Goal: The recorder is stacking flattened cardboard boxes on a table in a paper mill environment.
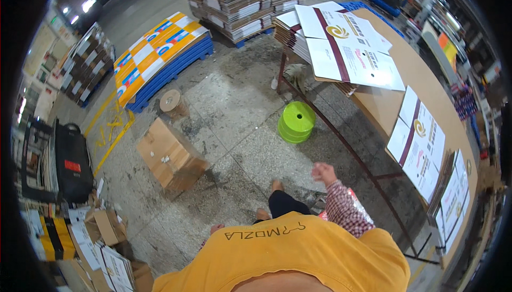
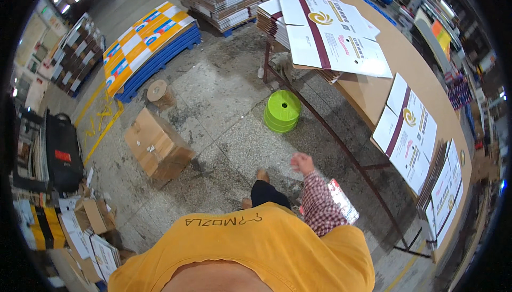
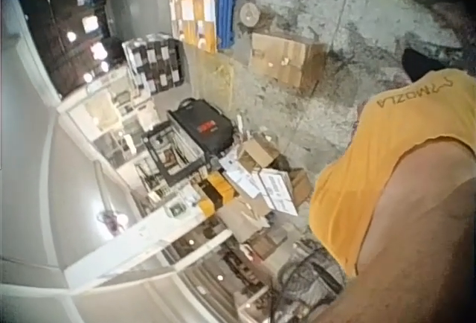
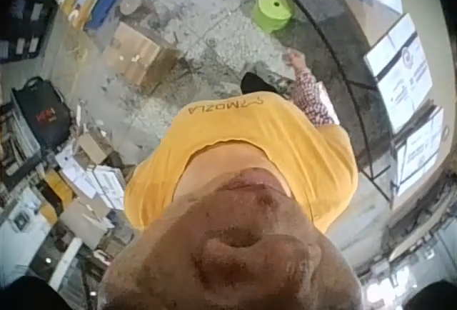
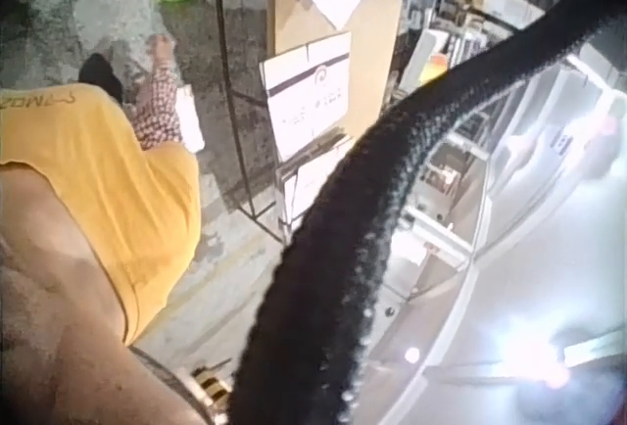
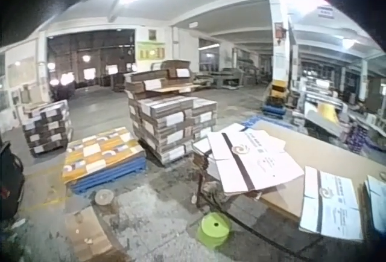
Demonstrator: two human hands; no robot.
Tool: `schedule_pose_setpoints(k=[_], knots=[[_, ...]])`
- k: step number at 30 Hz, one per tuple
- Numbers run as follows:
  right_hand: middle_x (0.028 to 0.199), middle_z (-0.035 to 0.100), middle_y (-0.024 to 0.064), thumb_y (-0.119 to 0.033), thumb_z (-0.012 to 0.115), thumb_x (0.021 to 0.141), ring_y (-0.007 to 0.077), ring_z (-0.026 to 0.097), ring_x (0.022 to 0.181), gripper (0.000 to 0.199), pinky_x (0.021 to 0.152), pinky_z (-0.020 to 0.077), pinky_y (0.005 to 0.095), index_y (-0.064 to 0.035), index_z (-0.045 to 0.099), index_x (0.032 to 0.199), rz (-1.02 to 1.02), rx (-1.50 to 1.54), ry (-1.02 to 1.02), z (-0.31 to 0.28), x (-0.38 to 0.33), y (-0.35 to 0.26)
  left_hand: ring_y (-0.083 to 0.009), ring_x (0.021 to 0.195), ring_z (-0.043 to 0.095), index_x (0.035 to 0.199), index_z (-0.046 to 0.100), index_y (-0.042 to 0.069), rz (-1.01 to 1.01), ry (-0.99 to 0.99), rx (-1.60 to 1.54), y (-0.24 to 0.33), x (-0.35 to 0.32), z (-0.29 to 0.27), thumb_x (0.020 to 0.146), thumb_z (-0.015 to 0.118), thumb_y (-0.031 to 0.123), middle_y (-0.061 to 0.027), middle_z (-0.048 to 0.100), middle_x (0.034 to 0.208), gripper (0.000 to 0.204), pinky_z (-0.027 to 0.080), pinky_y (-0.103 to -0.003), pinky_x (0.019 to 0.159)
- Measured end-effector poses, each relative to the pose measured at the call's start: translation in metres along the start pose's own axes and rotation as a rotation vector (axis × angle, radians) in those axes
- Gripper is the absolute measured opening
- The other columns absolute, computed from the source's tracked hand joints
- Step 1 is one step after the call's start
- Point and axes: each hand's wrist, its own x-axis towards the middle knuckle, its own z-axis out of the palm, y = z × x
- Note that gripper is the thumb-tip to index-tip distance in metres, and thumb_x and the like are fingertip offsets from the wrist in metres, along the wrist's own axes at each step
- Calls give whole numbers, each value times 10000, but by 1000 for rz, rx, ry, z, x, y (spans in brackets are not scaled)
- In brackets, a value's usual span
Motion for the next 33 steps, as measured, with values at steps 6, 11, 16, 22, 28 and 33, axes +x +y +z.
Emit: schedule_pose_setpoints(k=[6,11,16,22,28,33], knots=[[909,577,123,-404,473,832,190,580,778,472,602,484,320,-2,462,1081,-221,426,109,-9,65,-134,-132,599,571,808,614,7,-42,36,-301,105,63,-11,787,532,228,-68,608,675,237,445,-278,556],[967,554,148,-450,457,827,216,559,850,563,646,478,341,19,398,1134,-282,564,223,-33,115,-192,-149,566,569,876,587,6,-23,-32,-363,275,106,-62,815,506,190,-66,604,701,210,455,-264,529],[922,549,143,-476,545,766,251,562,779,553,634,484,386,-21,447,1066,-295,756,205,-34,163,-217,-151,596,572,982,537,0,67,-94,-396,423,130,-103,837,481,184,-77,582,782,241,465,-273,517],[605,467,17,-345,532,812,209,559,606,278,620,497,425,-79,485,748,-305,829,171,-15,189,-228,-137,578,548,1035,519,25,186,-244,-418,495,160,-94,848,469,202,-49,564,795,263,453,-255,509],[929,543,79,-180,559,798,220,550,785,329,621,475,383,-73,436,1084,-384,947,240,7,197,-258,-105,518,505,935,554,35,278,-524,-459,571,187,-58,861,457,242,-35,550,658,240,394,-230,429],[996,546,80,-194,543,810,224,557,869,312,704,486,394,-43,460,1070,-427,860,193,7,180,-277,-123,692,552,986,509,46,412,-708,-637,701,184,-57,876,431,271,-55,574,844,263,451,-247,568]])
